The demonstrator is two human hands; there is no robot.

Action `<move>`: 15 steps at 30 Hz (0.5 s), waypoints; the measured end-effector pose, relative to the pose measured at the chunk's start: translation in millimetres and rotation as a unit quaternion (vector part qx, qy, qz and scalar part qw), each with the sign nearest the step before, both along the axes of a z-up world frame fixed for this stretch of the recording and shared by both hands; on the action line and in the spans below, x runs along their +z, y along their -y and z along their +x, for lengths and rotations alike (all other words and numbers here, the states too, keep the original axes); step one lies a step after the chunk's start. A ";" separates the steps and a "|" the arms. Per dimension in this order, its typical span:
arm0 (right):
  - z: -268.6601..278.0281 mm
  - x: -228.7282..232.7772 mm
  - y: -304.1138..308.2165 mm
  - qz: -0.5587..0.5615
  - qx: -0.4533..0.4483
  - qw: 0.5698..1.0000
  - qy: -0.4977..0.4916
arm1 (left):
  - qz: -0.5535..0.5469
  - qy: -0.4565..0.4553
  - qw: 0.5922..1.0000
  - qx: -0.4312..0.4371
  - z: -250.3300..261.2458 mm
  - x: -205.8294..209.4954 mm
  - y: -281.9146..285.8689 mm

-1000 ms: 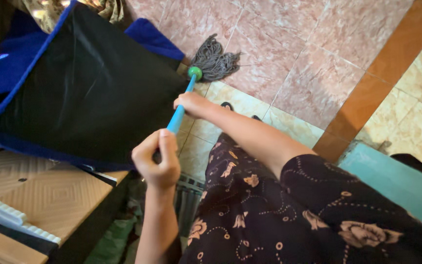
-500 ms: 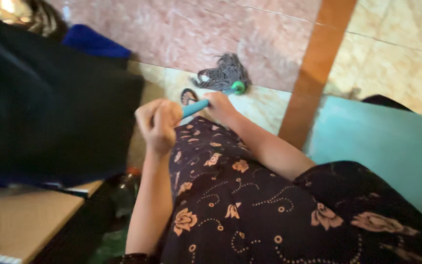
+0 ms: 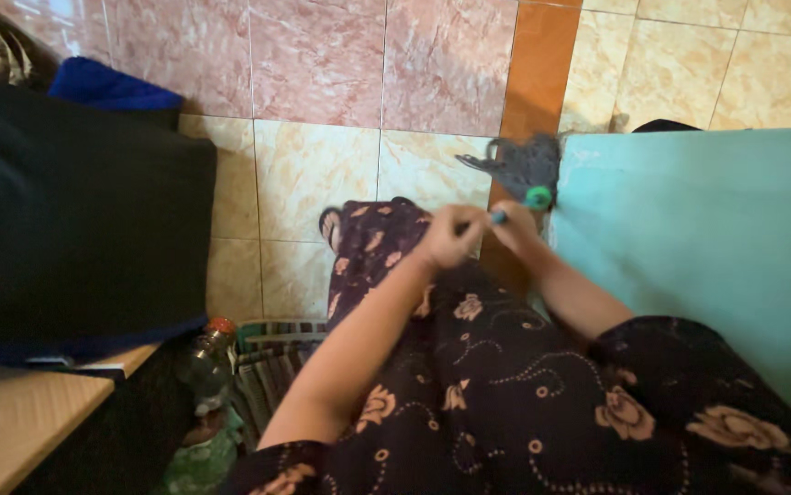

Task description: The person mops the tiled floor of a home using a mop, moving through a hallway and into different rooms while navigating around a motorcycle and other household objects.

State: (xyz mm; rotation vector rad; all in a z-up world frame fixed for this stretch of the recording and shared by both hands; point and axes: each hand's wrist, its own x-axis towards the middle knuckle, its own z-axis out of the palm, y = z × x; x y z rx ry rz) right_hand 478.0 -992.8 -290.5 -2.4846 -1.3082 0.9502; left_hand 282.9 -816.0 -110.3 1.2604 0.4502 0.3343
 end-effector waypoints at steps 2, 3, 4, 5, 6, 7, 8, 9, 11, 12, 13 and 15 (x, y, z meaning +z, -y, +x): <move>-5.1 5.7 27.7 0.017 -0.009 1.000 0.009 | -0.036 -0.009 0.999 -0.019 -8.4 11.0 21.9; -9.8 7.7 32.5 0.026 -0.012 0.999 0.015 | -0.008 0.001 1.000 -0.016 -14.8 16.2 27.6; -15.8 9.5 31.9 0.044 -0.007 0.999 0.007 | 0.019 0.008 1.000 -0.011 -22.9 20.5 29.9; -22.9 13.0 30.2 0.063 -0.002 0.998 -0.001 | 0.022 0.002 1.000 0.007 -32.9 23.1 28.9; -32.6 16.1 26.1 0.083 0.004 0.997 -0.009 | 0.025 -0.005 0.999 0.026 -46.5 24.0 27.1; -45.4 18.3 18.6 0.084 0.025 0.996 -0.007 | 0.028 -0.011 0.999 0.045 -62.6 24.0 24.8; -62.0 18.1 5.3 0.086 0.045 0.995 -0.006 | 0.015 -0.029 0.995 0.092 -82.5 23.4 21.6; -82.2 17.4 -10.9 0.089 0.065 0.994 -0.004 | 0.003 -0.046 0.989 0.139 -106.2 23.1 18.4; -133.1 17.1 -49.3 0.090 0.094 0.991 -0.002 | -0.024 -0.011 0.969 0.246 -157.0 23.0 6.7; -167.6 17.8 -69.2 0.091 0.112 0.990 -0.006 | -0.034 0.037 0.950 0.308 -188.7 26.3 1.5; -199.1 20.2 -90.6 0.072 0.125 0.989 -0.032 | -0.012 0.039 0.941 0.337 -223.8 32.4 -4.1; -266.2 29.7 -121.9 0.192 0.194 0.953 0.129 | 0.002 0.019 0.915 0.402 -290.6 55.9 -9.2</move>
